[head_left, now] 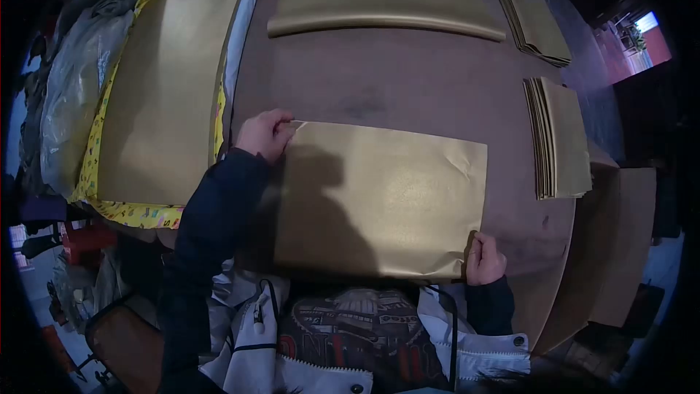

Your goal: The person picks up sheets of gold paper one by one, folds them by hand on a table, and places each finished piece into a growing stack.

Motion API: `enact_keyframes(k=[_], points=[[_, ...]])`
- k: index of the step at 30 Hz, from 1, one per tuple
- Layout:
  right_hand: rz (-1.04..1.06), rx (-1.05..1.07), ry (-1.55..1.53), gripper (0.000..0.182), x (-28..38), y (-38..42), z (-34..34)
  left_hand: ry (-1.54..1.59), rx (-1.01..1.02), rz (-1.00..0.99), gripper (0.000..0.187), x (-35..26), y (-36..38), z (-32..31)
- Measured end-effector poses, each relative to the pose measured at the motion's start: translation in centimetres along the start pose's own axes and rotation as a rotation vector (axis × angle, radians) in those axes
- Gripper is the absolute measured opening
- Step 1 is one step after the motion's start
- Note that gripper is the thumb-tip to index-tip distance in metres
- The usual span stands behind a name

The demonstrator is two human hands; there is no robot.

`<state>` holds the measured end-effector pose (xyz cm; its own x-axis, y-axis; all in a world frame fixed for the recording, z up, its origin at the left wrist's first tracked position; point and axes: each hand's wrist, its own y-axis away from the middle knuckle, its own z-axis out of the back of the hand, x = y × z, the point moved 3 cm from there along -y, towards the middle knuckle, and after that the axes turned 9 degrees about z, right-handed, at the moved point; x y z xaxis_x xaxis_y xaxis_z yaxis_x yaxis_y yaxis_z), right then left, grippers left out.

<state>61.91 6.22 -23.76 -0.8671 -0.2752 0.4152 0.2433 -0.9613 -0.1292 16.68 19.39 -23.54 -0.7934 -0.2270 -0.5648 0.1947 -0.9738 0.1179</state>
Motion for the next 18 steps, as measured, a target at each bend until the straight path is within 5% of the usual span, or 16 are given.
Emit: enact_keyframes(k=[14,18], points=[[-0.030,0.057,0.057,0.018,0.3,-0.3,0.6,-0.043,-0.194,-0.293,0.018,-0.2,1.1,-0.7],[-0.017,0.087,0.257,0.021,2.0,-2.6,4.5,0.019,-0.239,-0.231,0.016,-0.2,1.1,-1.0]])
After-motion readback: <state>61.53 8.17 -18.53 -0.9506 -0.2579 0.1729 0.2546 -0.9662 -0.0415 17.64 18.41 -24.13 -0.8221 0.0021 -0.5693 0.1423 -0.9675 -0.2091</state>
